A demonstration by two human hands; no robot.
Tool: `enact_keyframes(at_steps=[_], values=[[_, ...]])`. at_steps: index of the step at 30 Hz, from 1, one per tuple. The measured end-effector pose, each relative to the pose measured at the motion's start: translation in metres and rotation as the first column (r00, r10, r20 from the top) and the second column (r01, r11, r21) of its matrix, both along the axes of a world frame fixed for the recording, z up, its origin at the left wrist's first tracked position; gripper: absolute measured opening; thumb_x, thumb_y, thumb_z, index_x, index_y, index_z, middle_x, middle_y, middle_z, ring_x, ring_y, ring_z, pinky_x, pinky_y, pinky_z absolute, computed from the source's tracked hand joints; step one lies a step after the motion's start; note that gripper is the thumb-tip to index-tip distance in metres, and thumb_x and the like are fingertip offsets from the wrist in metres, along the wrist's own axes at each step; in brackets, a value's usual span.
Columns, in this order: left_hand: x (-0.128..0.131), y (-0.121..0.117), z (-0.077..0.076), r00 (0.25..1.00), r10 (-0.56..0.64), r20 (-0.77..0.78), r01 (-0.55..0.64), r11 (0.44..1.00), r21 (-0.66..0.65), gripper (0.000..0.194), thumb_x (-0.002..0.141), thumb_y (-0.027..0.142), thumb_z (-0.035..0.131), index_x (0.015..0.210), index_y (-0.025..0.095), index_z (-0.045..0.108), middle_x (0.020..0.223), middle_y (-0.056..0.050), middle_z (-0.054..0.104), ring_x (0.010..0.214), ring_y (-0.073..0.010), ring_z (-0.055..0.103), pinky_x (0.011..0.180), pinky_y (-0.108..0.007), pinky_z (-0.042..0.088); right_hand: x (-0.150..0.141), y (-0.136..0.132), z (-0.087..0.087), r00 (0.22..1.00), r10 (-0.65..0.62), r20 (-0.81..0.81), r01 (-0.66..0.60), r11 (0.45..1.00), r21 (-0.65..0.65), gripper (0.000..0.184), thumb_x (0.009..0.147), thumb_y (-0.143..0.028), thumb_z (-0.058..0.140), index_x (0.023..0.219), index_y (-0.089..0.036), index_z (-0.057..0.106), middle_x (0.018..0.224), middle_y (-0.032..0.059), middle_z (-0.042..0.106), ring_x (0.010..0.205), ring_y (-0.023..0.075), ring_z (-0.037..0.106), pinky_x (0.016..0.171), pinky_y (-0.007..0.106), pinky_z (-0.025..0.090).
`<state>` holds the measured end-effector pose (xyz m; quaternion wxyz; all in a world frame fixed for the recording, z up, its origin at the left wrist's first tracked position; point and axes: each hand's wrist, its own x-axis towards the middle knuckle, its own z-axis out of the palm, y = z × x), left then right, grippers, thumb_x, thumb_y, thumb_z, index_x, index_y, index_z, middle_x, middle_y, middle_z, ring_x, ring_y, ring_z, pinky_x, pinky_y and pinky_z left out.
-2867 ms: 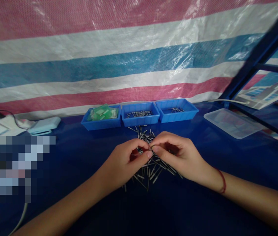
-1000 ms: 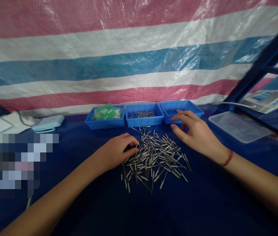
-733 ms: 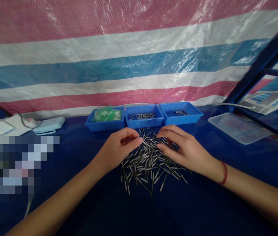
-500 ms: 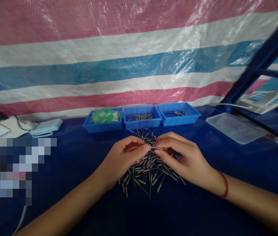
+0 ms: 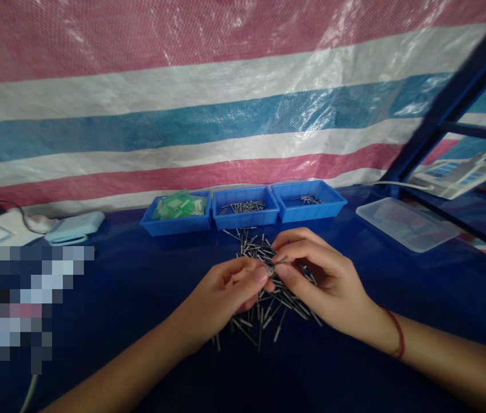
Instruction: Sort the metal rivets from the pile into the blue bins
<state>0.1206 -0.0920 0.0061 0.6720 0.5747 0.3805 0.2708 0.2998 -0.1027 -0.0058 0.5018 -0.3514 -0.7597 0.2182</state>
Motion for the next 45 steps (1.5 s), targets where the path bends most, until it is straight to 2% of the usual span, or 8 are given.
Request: enact_keyframes(at_steps=[10, 20, 29, 35, 37, 39, 42, 45], values=[[0.003, -0.003, -0.005, 0.999, 0.044, -0.031, -0.042, 0.998, 0.038, 0.023, 0.083, 0.039, 0.055, 0.083, 0.016, 0.056, 0.067, 0.004, 0.049, 0.052, -0.0055, 0.034, 0.047, -0.020, 0.024, -0.002, -0.002, 0.000, 1.000, 0.027, 0.002, -0.027, 0.999, -0.029, 0.006, 0.084, -0.014, 0.055, 0.082, -0.018, 0.057, 0.082, 0.0022, 0.058, 0.068, 0.0101, 0.055, 0.056, 0.024, 0.043], [0.001, -0.003, -0.003, 0.991, 0.131, -0.009, -0.128, 0.982, 0.138, 0.016, 0.080, 0.032, 0.058, 0.086, 0.018, 0.054, 0.062, 0.007, 0.045, 0.054, -0.0057, 0.038, 0.050, -0.018, 0.030, -0.002, -0.001, -0.002, 1.000, 0.016, 0.003, -0.016, 0.999, -0.035, 0.010, 0.083, -0.013, 0.056, 0.090, -0.019, 0.059, 0.084, 0.0023, 0.057, 0.063, 0.0086, 0.052, 0.050, 0.023, 0.040], [-0.006, -0.006, -0.005, 0.954, 0.248, -0.169, -0.143, 0.870, 0.471, 0.015, 0.082, 0.034, 0.056, 0.085, 0.020, 0.054, 0.066, 0.004, 0.050, 0.060, -0.0105, 0.047, 0.057, -0.023, 0.037, -0.004, 0.004, -0.009, 0.999, 0.035, 0.026, -0.033, 0.997, -0.066, 0.008, 0.084, -0.015, 0.055, 0.090, -0.019, 0.058, 0.084, 0.0026, 0.057, 0.065, 0.0091, 0.053, 0.051, 0.022, 0.042], [-0.007, -0.005, -0.001, 0.931, 0.276, -0.238, -0.124, 0.853, 0.507, 0.018, 0.083, 0.037, 0.053, 0.086, 0.019, 0.053, 0.060, 0.005, 0.049, 0.055, -0.0107, 0.047, 0.054, -0.023, 0.036, -0.006, 0.005, -0.005, 0.988, 0.126, 0.092, -0.118, 0.989, -0.088, 0.009, 0.086, -0.018, 0.052, 0.086, -0.017, 0.061, 0.080, 0.0031, 0.061, 0.072, 0.0116, 0.057, 0.062, 0.026, 0.046], [-0.008, -0.003, 0.002, 0.924, 0.280, -0.262, -0.126, 0.866, 0.484, 0.020, 0.084, 0.039, 0.051, 0.086, 0.019, 0.052, 0.057, 0.006, 0.046, 0.052, -0.0103, 0.046, 0.051, -0.023, 0.035, -0.002, 0.010, -0.003, 0.994, 0.044, 0.100, -0.035, 0.995, -0.090, 0.013, 0.087, -0.022, 0.051, 0.082, -0.017, 0.061, 0.076, 0.0026, 0.061, 0.068, 0.0116, 0.056, 0.061, 0.026, 0.045], [-0.009, 0.000, 0.006, 0.918, 0.289, -0.270, -0.136, 0.872, 0.471, 0.022, 0.085, 0.041, 0.048, 0.087, 0.019, 0.051, 0.058, 0.005, 0.047, 0.054, -0.0107, 0.046, 0.051, -0.023, 0.034, 0.008, 0.023, -0.003, 0.984, -0.155, 0.086, 0.162, 0.984, -0.075, 0.018, 0.087, -0.028, 0.050, 0.080, -0.017, 0.062, 0.073, 0.0026, 0.061, 0.064, 0.0120, 0.055, 0.058, 0.025, 0.043], [-0.013, 0.004, 0.010, 0.920, 0.302, -0.249, -0.151, 0.861, 0.485, 0.025, 0.087, 0.043, 0.045, 0.088, 0.019, 0.051, 0.064, 0.003, 0.050, 0.058, -0.0115, 0.048, 0.052, -0.024, 0.035, 0.032, 0.050, -0.007, 0.873, -0.481, 0.084, 0.487, 0.869, -0.087, 0.029, 0.086, -0.040, 0.050, 0.080, -0.015, 0.064, 0.067, 0.0032, 0.062, 0.056, 0.0128, 0.052, 0.052, 0.025, 0.040], [-0.016, 0.007, 0.010, 0.921, 0.308, -0.239, -0.154, 0.850, 0.504, 0.025, 0.087, 0.042, 0.044, 0.091, 0.018, 0.051, 0.068, 0.002, 0.052, 0.059, -0.0114, 0.048, 0.053, -0.024, 0.036, 0.056, 0.073, -0.013, 0.772, -0.593, 0.229, 0.624, 0.775, -0.095, 0.041, 0.085, -0.048, 0.047, 0.072, -0.014, 0.066, 0.063, 0.0048, 0.064, 0.053, 0.0144, 0.054, 0.051, 0.026, 0.038]])
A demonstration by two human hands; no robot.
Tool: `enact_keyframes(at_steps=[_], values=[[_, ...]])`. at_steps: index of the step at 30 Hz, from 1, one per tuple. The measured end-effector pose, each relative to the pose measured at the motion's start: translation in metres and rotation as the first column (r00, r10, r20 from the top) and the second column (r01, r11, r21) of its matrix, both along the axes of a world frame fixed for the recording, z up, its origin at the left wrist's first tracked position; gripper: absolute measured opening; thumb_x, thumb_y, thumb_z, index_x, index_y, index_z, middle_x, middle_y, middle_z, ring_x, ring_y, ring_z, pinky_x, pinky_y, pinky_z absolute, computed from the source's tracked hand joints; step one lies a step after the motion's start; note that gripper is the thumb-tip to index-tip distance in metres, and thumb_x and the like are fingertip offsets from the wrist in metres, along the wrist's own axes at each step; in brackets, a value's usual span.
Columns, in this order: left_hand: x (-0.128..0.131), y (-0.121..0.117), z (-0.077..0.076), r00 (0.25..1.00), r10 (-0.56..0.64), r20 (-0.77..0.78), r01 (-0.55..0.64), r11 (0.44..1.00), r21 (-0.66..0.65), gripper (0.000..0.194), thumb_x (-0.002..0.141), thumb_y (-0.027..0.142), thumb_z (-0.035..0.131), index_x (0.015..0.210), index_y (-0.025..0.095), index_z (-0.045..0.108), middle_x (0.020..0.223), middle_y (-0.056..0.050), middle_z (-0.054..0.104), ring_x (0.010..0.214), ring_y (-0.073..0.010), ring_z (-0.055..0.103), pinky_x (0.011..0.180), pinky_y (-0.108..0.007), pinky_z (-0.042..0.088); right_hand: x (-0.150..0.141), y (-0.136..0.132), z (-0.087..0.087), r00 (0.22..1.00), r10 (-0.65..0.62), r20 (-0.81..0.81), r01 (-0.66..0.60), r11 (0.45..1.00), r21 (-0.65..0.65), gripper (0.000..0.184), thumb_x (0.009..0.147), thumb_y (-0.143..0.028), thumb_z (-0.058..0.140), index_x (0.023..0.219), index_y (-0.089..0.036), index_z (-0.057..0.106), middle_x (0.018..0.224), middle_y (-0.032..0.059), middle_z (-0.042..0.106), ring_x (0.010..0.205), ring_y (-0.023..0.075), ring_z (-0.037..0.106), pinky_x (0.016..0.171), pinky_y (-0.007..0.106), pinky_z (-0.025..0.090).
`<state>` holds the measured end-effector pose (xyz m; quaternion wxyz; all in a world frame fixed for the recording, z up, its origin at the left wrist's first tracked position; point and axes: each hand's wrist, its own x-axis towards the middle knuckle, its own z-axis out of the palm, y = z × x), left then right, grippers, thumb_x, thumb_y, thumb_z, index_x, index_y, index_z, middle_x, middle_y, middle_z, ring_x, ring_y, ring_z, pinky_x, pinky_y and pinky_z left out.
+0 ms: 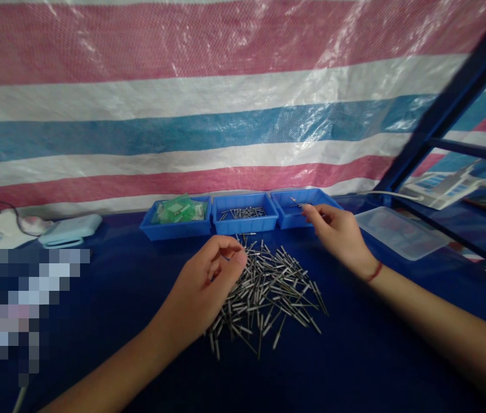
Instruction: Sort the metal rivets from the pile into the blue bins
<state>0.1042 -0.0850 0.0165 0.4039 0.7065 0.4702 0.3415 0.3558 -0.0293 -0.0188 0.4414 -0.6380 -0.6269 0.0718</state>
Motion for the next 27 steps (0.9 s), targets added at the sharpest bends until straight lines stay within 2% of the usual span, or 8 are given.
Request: enact_keyframes(at_steps=[4, 9, 11, 13, 19, 22, 27], values=[[-0.008, 0.010, -0.004, 0.992, 0.007, -0.129, 0.003, 0.997, 0.073, 0.023, 0.087, 0.039, 0.045, 0.095, 0.018, 0.053, 0.066, 0.003, 0.052, 0.058, -0.0113, 0.049, 0.055, -0.024, 0.037, 0.009, 0.006, -0.003, 1.000, -0.012, -0.006, 0.011, 0.998, -0.063, 0.048, 0.086, -0.050, 0.042, 0.072, -0.013, 0.068, 0.066, 0.0066, 0.067, 0.056, 0.0166, 0.058, 0.053, 0.027, 0.039], [-0.024, 0.037, -0.019, 0.927, 0.003, -0.375, 0.087, 0.971, 0.223, 0.025, 0.086, 0.032, 0.046, 0.104, 0.017, 0.056, 0.082, -0.001, 0.062, 0.061, -0.0115, 0.052, 0.062, -0.026, 0.039, -0.005, -0.009, -0.002, 0.992, 0.122, 0.033, -0.119, 0.989, -0.087, 0.044, 0.088, -0.046, 0.041, 0.071, -0.015, 0.066, 0.067, 0.0061, 0.067, 0.061, 0.0177, 0.060, 0.057, 0.028, 0.041], [-0.031, 0.046, -0.022, 0.897, -0.031, -0.442, 0.141, 0.965, 0.220, 0.026, 0.086, 0.029, 0.044, 0.105, 0.016, 0.057, 0.085, -0.002, 0.063, 0.064, -0.0124, 0.054, 0.064, -0.027, 0.040, -0.011, -0.014, -0.002, 0.980, 0.188, 0.064, -0.182, 0.980, -0.085, 0.041, 0.088, -0.043, 0.043, 0.069, -0.015, 0.065, 0.068, 0.0057, 0.067, 0.064, 0.0176, 0.060, 0.060, 0.028, 0.041], [-0.037, 0.050, -0.022, 0.865, -0.088, -0.493, 0.210, 0.957, 0.198, 0.025, 0.086, 0.029, 0.043, 0.097, 0.016, 0.061, 0.083, -0.003, 0.063, 0.067, -0.0132, 0.055, 0.065, -0.026, 0.039, -0.016, -0.019, -0.002, 0.965, 0.245, 0.092, -0.238, 0.968, -0.081, 0.038, 0.088, -0.041, 0.044, 0.068, -0.016, 0.064, 0.066, 0.0047, 0.066, 0.061, 0.0164, 0.059, 0.058, 0.027, 0.041], [-0.041, 0.044, -0.013, 0.741, -0.231, -0.631, 0.348, 0.935, 0.067, 0.027, 0.081, 0.041, 0.052, 0.074, 0.016, 0.061, 0.068, 0.000, 0.058, 0.061, -0.0131, 0.052, 0.057, -0.024, 0.034, -0.027, -0.029, -0.001, 0.918, 0.357, 0.175, -0.353, 0.934, -0.054, 0.037, 0.089, -0.036, 0.045, 0.056, -0.019, 0.050, 0.054, -0.0009, 0.052, 0.051, 0.0114, 0.046, 0.052, 0.026, 0.035], [-0.042, 0.042, -0.013, 0.703, -0.233, -0.672, 0.373, 0.925, 0.069, 0.025, 0.081, 0.040, 0.053, 0.074, 0.017, 0.060, 0.071, 0.000, 0.056, 0.063, -0.0132, 0.050, 0.058, -0.024, 0.034, -0.031, -0.032, -0.002, 0.891, 0.410, 0.192, -0.409, 0.911, -0.047, 0.037, 0.089, -0.032, 0.045, 0.055, -0.019, 0.045, 0.054, -0.0018, 0.049, 0.050, 0.0102, 0.044, 0.051, 0.025, 0.034], [-0.040, 0.040, -0.017, 0.693, -0.194, -0.694, 0.354, 0.931, 0.092, 0.023, 0.086, 0.033, 0.045, 0.078, 0.017, 0.060, 0.077, -0.001, 0.055, 0.067, -0.0138, 0.052, 0.062, -0.025, 0.037, -0.036, -0.034, -0.007, 0.856, 0.468, 0.221, -0.465, 0.883, -0.068, 0.036, 0.089, -0.029, 0.045, 0.054, -0.019, 0.044, 0.054, -0.0022, 0.047, 0.050, 0.0093, 0.043, 0.051, 0.025, 0.033]])
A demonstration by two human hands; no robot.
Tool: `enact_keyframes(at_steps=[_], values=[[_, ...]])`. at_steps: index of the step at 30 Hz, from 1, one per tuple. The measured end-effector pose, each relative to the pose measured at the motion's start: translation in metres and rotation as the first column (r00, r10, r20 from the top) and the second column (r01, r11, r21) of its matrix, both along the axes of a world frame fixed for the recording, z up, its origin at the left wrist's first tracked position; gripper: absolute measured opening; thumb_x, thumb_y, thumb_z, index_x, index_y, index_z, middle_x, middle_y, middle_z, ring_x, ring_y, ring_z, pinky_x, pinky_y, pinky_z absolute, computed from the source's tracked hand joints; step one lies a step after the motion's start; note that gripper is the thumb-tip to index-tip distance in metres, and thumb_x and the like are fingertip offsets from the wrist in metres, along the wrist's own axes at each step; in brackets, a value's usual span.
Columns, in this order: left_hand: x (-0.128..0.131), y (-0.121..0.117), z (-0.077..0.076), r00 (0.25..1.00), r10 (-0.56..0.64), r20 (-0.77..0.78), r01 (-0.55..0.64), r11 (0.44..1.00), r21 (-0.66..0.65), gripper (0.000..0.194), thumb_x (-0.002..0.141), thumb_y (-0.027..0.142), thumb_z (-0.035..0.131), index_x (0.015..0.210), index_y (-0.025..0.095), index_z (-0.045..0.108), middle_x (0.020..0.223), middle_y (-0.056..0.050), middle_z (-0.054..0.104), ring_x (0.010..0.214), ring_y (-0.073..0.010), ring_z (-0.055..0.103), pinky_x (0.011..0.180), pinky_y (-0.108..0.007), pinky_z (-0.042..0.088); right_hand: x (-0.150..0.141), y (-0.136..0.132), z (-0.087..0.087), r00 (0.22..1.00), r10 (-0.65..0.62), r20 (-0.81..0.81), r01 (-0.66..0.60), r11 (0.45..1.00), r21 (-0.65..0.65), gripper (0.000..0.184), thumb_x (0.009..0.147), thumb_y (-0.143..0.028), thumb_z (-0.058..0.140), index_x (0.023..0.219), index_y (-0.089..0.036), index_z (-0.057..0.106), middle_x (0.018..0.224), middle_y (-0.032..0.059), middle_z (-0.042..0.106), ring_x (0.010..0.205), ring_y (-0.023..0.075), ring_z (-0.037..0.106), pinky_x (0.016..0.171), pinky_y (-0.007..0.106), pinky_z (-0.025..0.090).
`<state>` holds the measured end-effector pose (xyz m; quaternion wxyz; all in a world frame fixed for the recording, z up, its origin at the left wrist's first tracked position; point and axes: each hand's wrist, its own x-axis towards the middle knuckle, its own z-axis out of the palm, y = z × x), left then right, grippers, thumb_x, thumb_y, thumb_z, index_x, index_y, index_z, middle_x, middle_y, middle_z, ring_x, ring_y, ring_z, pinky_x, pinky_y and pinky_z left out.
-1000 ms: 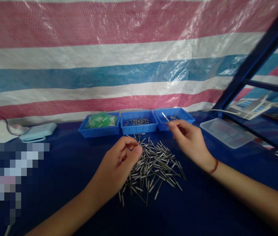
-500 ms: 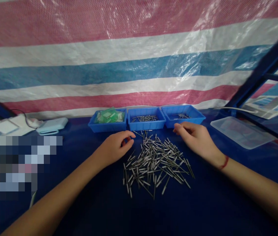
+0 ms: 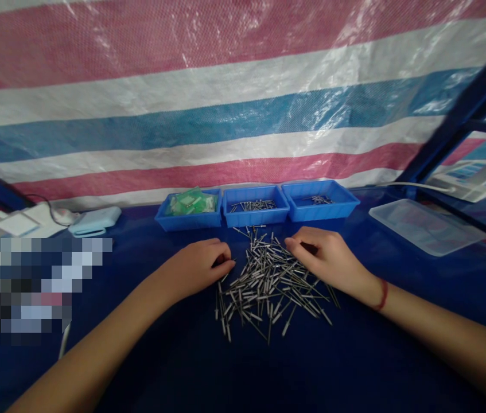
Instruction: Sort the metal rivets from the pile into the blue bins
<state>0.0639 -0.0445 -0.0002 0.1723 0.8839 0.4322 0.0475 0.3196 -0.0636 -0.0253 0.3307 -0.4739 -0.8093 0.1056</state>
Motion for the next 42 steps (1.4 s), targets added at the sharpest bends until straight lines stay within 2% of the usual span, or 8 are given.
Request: enact_keyframes(at_steps=[8, 12, 18, 25, 29, 32, 35, 42], values=[[0.011, -0.007, -0.001, 0.999, 0.011, -0.053, -0.007, 0.997, 0.077, 0.024, 0.089, 0.026, 0.038, 0.084, 0.016, 0.059, 0.082, -0.004, 0.057, 0.072, -0.0165, 0.055, 0.068, -0.030, 0.040, -0.002, 0.000, -0.003, 0.999, 0.027, 0.019, -0.027, 1.000, 0.011, 0.037, 0.090, -0.029, 0.044, 0.054, -0.019, 0.045, 0.055, -0.0015, 0.048, 0.052, 0.0098, 0.046, 0.054, 0.026, 0.035], [0.016, -0.007, 0.000, 0.993, -0.012, 0.116, -0.004, 0.990, 0.142, 0.024, 0.090, 0.026, 0.037, 0.083, 0.016, 0.058, 0.084, -0.005, 0.058, 0.080, -0.0181, 0.052, 0.078, -0.034, 0.039, -0.002, -0.002, -0.001, 0.999, 0.043, -0.008, -0.043, 0.998, 0.039, 0.034, 0.089, -0.027, 0.045, 0.057, -0.018, 0.050, 0.057, -0.0006, 0.051, 0.056, 0.0109, 0.048, 0.058, 0.027, 0.038], [0.038, -0.029, 0.009, 0.780, 0.309, 0.543, -0.208, 0.948, -0.241, 0.024, 0.091, 0.036, 0.036, 0.089, 0.018, 0.052, 0.073, 0.001, 0.052, 0.067, -0.0131, 0.049, 0.063, -0.026, 0.040, -0.017, -0.021, 0.008, 0.974, 0.194, -0.113, -0.193, 0.981, 0.024, 0.016, 0.084, -0.032, 0.056, 0.085, -0.017, 0.062, 0.077, 0.0037, 0.063, 0.071, 0.0141, 0.057, 0.067, 0.029, 0.045], [0.056, -0.049, 0.005, 0.653, 0.375, 0.659, -0.068, 0.895, -0.441, 0.019, 0.090, 0.035, 0.041, 0.088, 0.019, 0.050, 0.076, 0.002, 0.053, 0.071, -0.0122, 0.051, 0.065, -0.023, 0.040, -0.028, -0.035, 0.015, 0.945, 0.261, -0.196, -0.250, 0.965, 0.079, 0.008, 0.085, -0.021, 0.055, 0.082, -0.018, 0.062, 0.073, 0.0015, 0.064, 0.070, 0.0131, 0.056, 0.070, 0.031, 0.044], [0.052, -0.047, 0.003, 0.701, 0.314, 0.641, -0.105, 0.934, -0.342, 0.020, 0.092, 0.034, 0.038, 0.090, 0.019, 0.051, 0.072, 0.002, 0.051, 0.068, -0.0123, 0.050, 0.064, -0.024, 0.040, -0.024, -0.033, 0.016, 0.945, 0.205, -0.255, -0.195, 0.979, 0.064, 0.009, 0.082, -0.015, 0.054, 0.078, -0.018, 0.060, 0.070, 0.0011, 0.061, 0.067, 0.0126, 0.056, 0.065, 0.028, 0.045], [0.047, -0.044, 0.001, 0.817, 0.113, 0.565, -0.070, 0.993, -0.096, 0.016, 0.090, 0.030, 0.044, 0.096, 0.020, 0.054, 0.082, -0.001, 0.057, 0.077, -0.0146, 0.053, 0.072, -0.028, 0.041, -0.020, -0.032, 0.015, 0.947, 0.217, -0.239, -0.205, 0.976, 0.071, 0.008, 0.080, -0.012, 0.055, 0.078, -0.017, 0.060, 0.070, 0.0018, 0.060, 0.066, 0.0125, 0.054, 0.061, 0.027, 0.044], [0.043, -0.042, -0.004, 0.881, -0.040, 0.472, -0.020, 0.992, 0.121, 0.017, 0.087, 0.028, 0.051, 0.100, 0.020, 0.057, 0.092, -0.004, 0.060, 0.087, -0.0179, 0.054, 0.080, -0.032, 0.040, -0.019, -0.032, 0.015, 0.946, 0.259, -0.193, -0.236, 0.962, 0.135, 0.006, 0.079, -0.011, 0.055, 0.078, -0.016, 0.060, 0.071, 0.0021, 0.059, 0.067, 0.0124, 0.053, 0.063, 0.028, 0.043], [0.046, -0.042, -0.014, 0.854, -0.059, 0.516, -0.058, 0.977, 0.207, 0.012, 0.088, 0.024, 0.050, 0.093, 0.019, 0.059, 0.089, -0.005, 0.061, 0.084, -0.0172, 0.057, 0.075, -0.032, 0.043, -0.022, -0.036, 0.020, 0.939, 0.136, -0.316, -0.137, 0.990, 0.019, 0.009, 0.080, -0.012, 0.054, 0.072, -0.016, 0.057, 0.065, -0.0009, 0.054, 0.059, 0.0083, 0.049, 0.054, 0.022, 0.041]])
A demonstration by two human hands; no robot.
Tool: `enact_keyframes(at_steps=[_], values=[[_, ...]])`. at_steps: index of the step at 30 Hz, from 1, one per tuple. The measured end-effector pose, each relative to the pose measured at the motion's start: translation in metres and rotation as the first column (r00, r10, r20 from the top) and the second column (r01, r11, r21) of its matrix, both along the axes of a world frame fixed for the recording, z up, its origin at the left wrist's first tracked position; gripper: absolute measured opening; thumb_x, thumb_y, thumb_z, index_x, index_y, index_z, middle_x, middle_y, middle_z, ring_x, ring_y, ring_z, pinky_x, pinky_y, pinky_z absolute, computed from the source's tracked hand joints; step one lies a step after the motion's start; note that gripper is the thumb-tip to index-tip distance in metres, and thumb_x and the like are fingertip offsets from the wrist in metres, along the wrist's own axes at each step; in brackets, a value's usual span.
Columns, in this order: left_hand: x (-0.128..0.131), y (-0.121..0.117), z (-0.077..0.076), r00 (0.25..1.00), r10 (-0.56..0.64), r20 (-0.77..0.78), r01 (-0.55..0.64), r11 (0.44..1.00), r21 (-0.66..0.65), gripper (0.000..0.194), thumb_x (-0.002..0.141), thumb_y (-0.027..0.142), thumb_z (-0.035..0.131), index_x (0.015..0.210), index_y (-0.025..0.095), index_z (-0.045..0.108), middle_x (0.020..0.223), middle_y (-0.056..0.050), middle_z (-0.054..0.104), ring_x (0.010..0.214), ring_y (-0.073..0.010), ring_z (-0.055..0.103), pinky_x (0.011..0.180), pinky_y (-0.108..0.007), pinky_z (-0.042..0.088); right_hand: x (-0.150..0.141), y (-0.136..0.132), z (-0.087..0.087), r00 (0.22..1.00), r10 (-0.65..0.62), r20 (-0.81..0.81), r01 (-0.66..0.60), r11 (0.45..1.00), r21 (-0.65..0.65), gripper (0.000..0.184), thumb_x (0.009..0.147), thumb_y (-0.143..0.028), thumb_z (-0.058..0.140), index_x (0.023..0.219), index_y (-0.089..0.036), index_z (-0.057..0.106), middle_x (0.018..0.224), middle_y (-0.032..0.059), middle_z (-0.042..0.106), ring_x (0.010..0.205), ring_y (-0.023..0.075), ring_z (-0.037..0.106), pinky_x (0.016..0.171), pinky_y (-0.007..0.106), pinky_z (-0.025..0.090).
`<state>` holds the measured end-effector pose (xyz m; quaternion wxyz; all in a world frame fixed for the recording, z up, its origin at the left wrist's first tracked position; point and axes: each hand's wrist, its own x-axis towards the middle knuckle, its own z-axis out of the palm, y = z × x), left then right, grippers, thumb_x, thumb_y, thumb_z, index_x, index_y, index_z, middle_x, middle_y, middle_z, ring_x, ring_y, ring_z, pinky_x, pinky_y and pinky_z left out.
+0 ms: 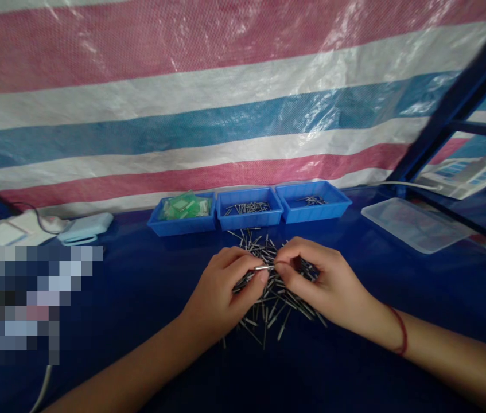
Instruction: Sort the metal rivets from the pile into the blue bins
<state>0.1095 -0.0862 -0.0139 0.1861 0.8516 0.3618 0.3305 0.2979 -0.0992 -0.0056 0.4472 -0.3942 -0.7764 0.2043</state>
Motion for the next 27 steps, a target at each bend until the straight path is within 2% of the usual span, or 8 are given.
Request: enact_keyframes(at_steps=[5, 9, 12, 17, 23, 27], values=[[0.0000, -0.0027, 0.0018, 1.000, -0.010, 0.002, 0.010, 1.000, 0.009, 0.012, 0.088, 0.024, 0.050, 0.095, 0.020, 0.059, 0.091, -0.004, 0.060, 0.086, -0.0171, 0.056, 0.077, -0.032, 0.042, -0.0013, 0.0001, -0.0007, 0.998, 0.041, -0.037, -0.043, 0.997, -0.057, 0.008, 0.080, -0.014, 0.056, 0.074, -0.015, 0.060, 0.065, -0.0008, 0.056, 0.059, 0.0084, 0.051, 0.054, 0.022, 0.042], [0.0018, -0.0026, 0.0038, 0.996, 0.012, 0.084, -0.001, 0.991, -0.133, 0.014, 0.091, 0.023, 0.046, 0.094, 0.018, 0.059, 0.086, -0.002, 0.059, 0.081, -0.0136, 0.055, 0.073, -0.027, 0.042, -0.0029, 0.0005, -0.0025, 0.975, 0.081, -0.207, -0.119, 0.977, -0.179, 0.006, 0.080, -0.022, 0.062, 0.083, -0.017, 0.063, 0.074, 0.0017, 0.065, 0.065, 0.0107, 0.058, 0.059, 0.024, 0.048], [0.0033, -0.0009, 0.0051, 0.992, 0.022, 0.126, 0.005, 0.978, -0.208, 0.016, 0.092, 0.023, 0.044, 0.094, 0.018, 0.059, 0.085, -0.001, 0.058, 0.078, -0.0120, 0.054, 0.070, -0.025, 0.041, -0.0045, -0.0002, -0.0031, 0.950, 0.109, -0.294, -0.170, 0.967, -0.192, 0.011, 0.078, -0.022, 0.064, 0.088, -0.018, 0.065, 0.078, 0.0024, 0.068, 0.068, 0.0115, 0.061, 0.062, 0.025, 0.050], [0.0031, -0.0020, 0.0058, 0.992, -0.018, 0.128, 0.050, 0.966, -0.252, 0.018, 0.092, 0.025, 0.043, 0.093, 0.018, 0.059, 0.085, -0.001, 0.057, 0.080, -0.0119, 0.055, 0.071, -0.025, 0.041, -0.0050, -0.0017, -0.0040, 0.951, 0.072, -0.300, -0.125, 0.978, -0.164, 0.007, 0.080, -0.019, 0.062, 0.085, -0.018, 0.065, 0.077, 0.0023, 0.066, 0.069, 0.0119, 0.061, 0.061, 0.025, 0.049], [0.0045, -0.0040, 0.0068, 0.990, -0.052, 0.134, 0.087, 0.957, -0.277, 0.021, 0.093, 0.024, 0.041, 0.083, 0.015, 0.057, 0.084, -0.002, 0.055, 0.079, -0.0117, 0.054, 0.071, -0.024, 0.041, -0.0045, -0.0021, -0.0025, 0.962, 0.055, -0.267, -0.099, 0.983, -0.155, 0.007, 0.081, -0.022, 0.060, 0.084, -0.017, 0.062, 0.072, 0.0025, 0.061, 0.064, 0.0119, 0.056, 0.056, 0.026, 0.046], [0.0049, -0.0037, 0.0058, 0.990, -0.070, 0.124, 0.105, 0.949, -0.297, 0.019, 0.092, 0.024, 0.042, 0.088, 0.016, 0.058, 0.085, -0.002, 0.055, 0.080, -0.0121, 0.054, 0.072, -0.025, 0.041, -0.0050, -0.0027, -0.0013, 0.970, 0.044, -0.241, -0.083, 0.984, -0.156, 0.007, 0.081, -0.022, 0.058, 0.082, -0.017, 0.061, 0.069, 0.0020, 0.059, 0.062, 0.0119, 0.054, 0.053, 0.026, 0.044]])
